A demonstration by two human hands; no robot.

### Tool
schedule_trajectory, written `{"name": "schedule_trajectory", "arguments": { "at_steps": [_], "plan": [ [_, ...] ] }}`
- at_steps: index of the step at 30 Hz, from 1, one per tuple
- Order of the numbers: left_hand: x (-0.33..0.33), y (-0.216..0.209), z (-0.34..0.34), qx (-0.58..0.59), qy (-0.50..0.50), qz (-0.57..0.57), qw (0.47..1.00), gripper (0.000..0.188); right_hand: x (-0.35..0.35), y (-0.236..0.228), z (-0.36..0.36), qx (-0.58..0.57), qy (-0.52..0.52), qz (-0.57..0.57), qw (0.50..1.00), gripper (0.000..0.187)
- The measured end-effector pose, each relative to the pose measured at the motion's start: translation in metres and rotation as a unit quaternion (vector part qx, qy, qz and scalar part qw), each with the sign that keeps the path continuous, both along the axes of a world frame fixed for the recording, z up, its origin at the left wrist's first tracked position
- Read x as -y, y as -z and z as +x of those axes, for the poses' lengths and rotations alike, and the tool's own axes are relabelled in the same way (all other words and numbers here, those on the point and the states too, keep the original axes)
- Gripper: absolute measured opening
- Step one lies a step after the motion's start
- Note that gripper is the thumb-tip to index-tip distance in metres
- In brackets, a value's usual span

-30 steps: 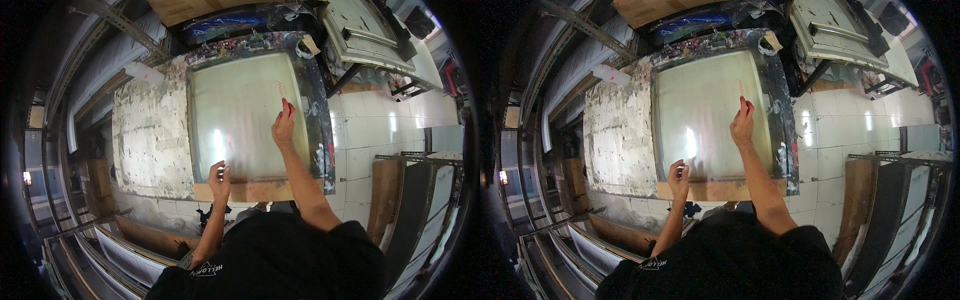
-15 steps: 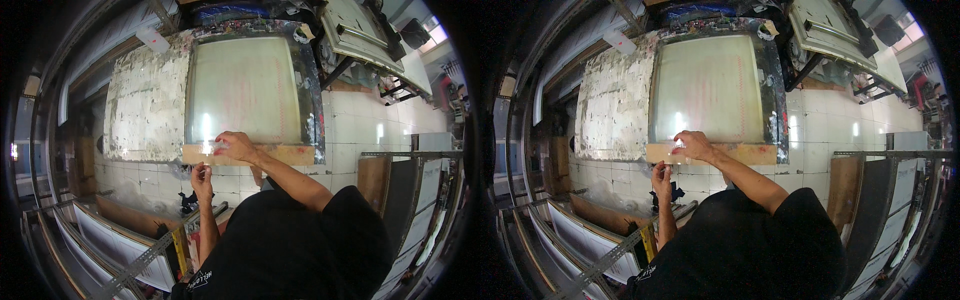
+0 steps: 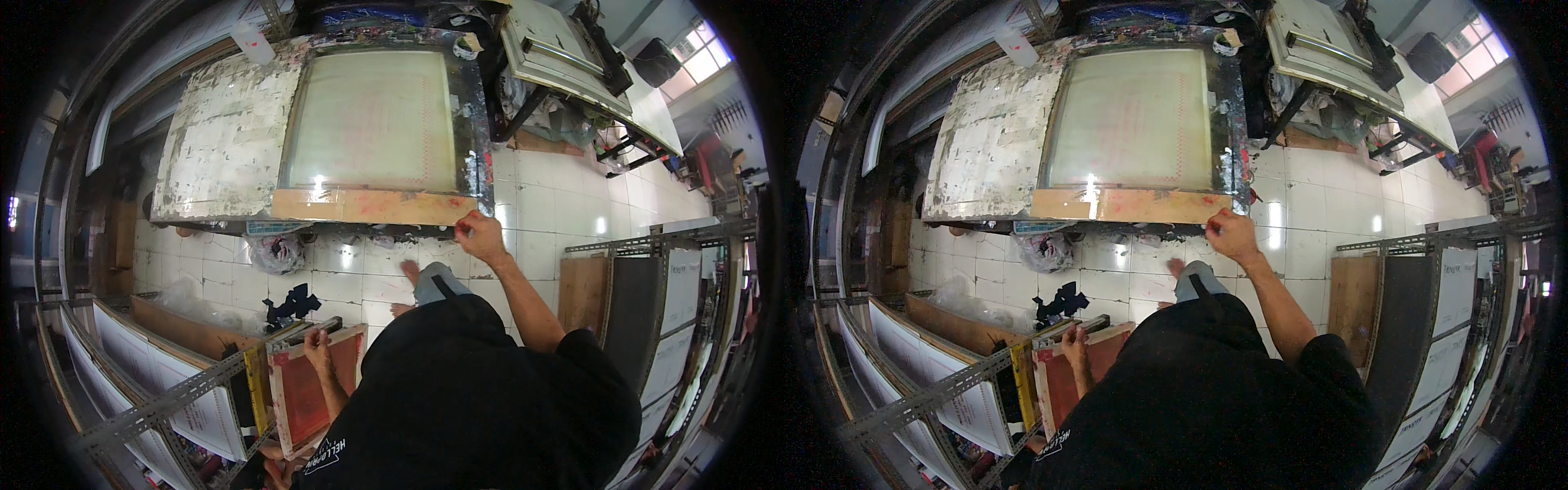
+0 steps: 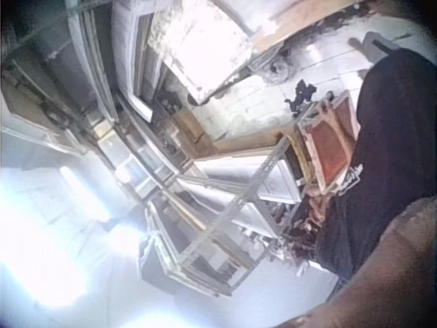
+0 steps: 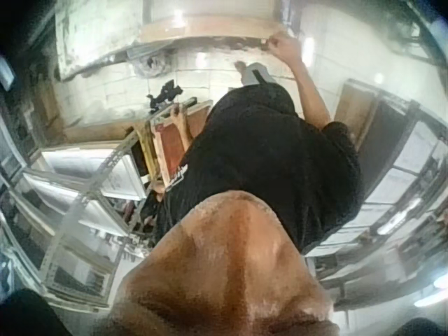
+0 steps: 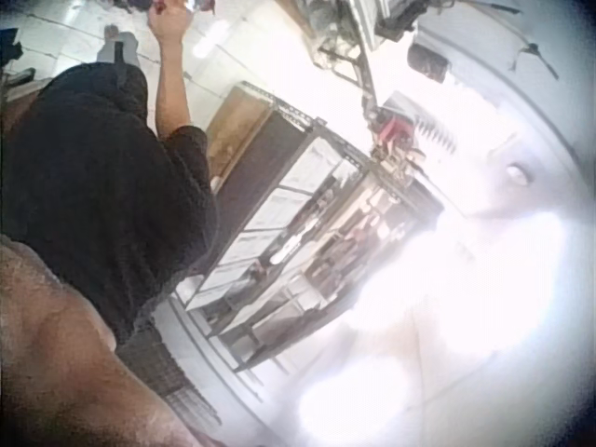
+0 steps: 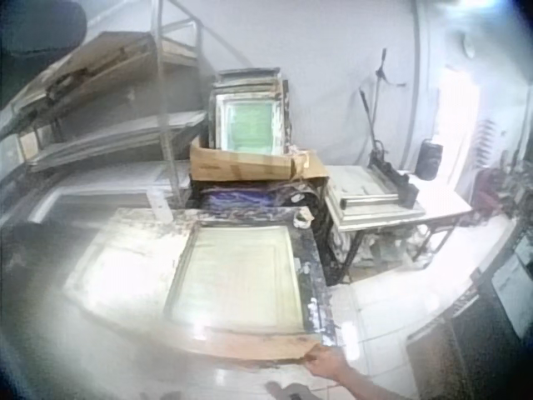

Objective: The person retrieves a screen printing frame and places it on a workbench. They apply masking tape to the edges of the frame to seal the mesh, then use a cloth to wipe the surface of the frame.

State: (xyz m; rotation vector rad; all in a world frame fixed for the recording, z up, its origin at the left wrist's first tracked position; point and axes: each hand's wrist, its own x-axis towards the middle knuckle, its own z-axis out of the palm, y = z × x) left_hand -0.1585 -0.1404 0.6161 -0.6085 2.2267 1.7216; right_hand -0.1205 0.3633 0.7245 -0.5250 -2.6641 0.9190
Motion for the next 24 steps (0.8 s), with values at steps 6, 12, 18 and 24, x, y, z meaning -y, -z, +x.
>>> {"name": "schedule_trajectory", "arguments": {
  "at_steps": [6, 12, 18, 24],
  "plan": [
    [-0.003, 0.011, 0.011, -0.042, -0.017, 0.016, 0.999, 0.035, -0.067, 0.047, 0.015, -0.117, 0.302, -0.039, 0.945, 0.035],
    [-0.057, -0.014, -0.012, -0.032, 0.006, -0.023, 0.999, 0.036, -0.158, 0.08, -0.052, -0.149, 0.459, -0.343, 0.806, 0.044],
    [-0.198, -0.052, -0.063, -0.089, 0.049, -0.007, 0.995, 0.04, -0.236, 0.141, -0.101, -0.169, 0.388, -0.585, 0.692, 0.026],
    [-0.324, -0.069, -0.129, -0.217, 0.064, -0.035, 0.974, 0.046, -0.239, 0.124, -0.096, -0.253, 0.264, -0.666, 0.65, 0.011]
  ]
}}
